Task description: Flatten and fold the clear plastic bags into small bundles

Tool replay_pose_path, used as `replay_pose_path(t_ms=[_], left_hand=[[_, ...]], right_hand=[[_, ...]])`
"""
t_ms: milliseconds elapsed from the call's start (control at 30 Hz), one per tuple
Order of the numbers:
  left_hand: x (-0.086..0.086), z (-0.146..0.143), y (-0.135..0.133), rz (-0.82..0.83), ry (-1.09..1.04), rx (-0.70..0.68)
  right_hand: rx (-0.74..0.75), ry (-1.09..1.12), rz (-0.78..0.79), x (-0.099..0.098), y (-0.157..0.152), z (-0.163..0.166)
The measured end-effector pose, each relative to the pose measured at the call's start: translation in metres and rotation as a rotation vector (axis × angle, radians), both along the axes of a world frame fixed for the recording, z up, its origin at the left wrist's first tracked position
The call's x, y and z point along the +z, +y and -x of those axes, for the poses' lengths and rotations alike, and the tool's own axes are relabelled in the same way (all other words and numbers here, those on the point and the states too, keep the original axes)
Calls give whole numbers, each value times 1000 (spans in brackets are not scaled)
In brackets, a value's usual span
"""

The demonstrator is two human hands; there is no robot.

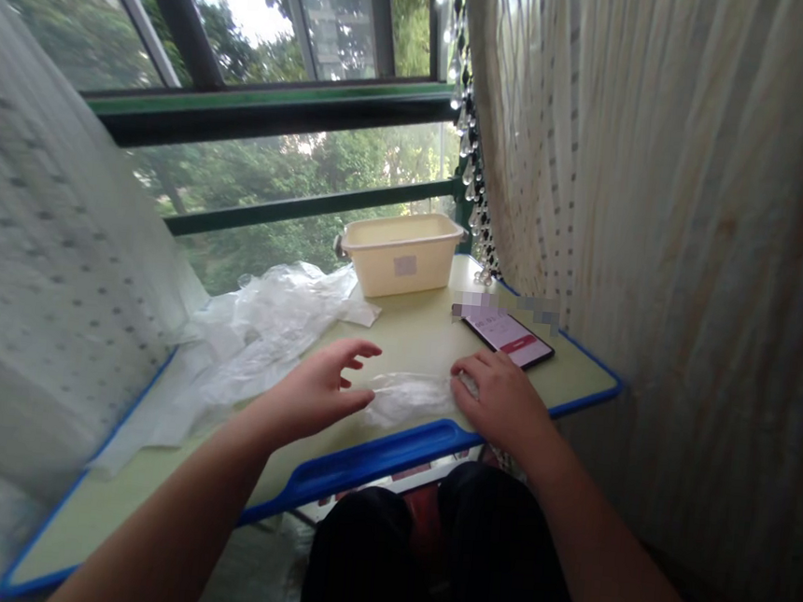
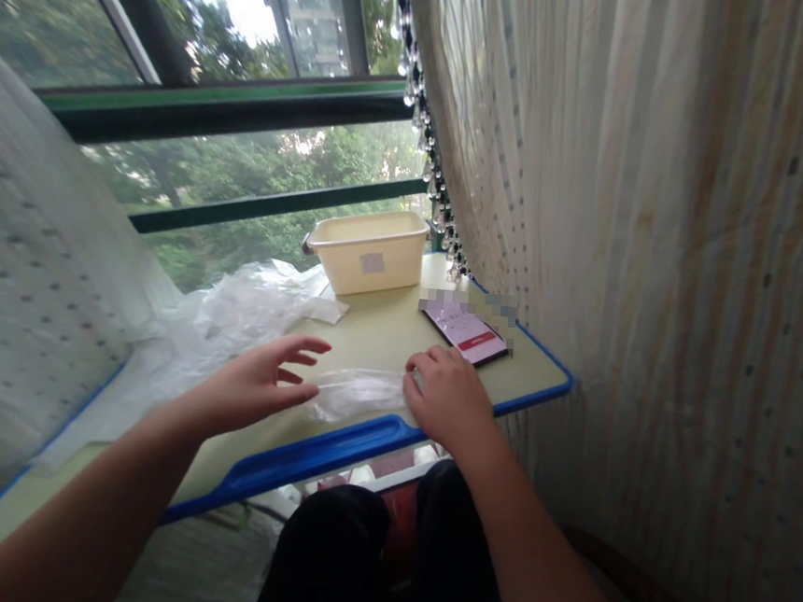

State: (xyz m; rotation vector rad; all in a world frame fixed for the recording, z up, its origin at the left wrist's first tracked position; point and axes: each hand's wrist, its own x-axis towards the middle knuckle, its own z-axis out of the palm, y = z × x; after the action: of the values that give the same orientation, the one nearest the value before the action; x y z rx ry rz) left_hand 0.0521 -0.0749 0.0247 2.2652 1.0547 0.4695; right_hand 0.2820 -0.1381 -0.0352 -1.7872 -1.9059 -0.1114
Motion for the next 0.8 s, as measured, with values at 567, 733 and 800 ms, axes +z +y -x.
replay_pose_path(t_ms=[567, 733, 800], left_hand=[[-38, -23, -30, -433, 557, -294], [-40, -21, -31, -439, 542, -277], [-39, -15, -32, -422, 557, -284]], right_hand=[[151, -92, -169, 20, -23, 21], [345, -168, 146, 10, -15, 31], [376, -177, 245, 6, -6, 22]])
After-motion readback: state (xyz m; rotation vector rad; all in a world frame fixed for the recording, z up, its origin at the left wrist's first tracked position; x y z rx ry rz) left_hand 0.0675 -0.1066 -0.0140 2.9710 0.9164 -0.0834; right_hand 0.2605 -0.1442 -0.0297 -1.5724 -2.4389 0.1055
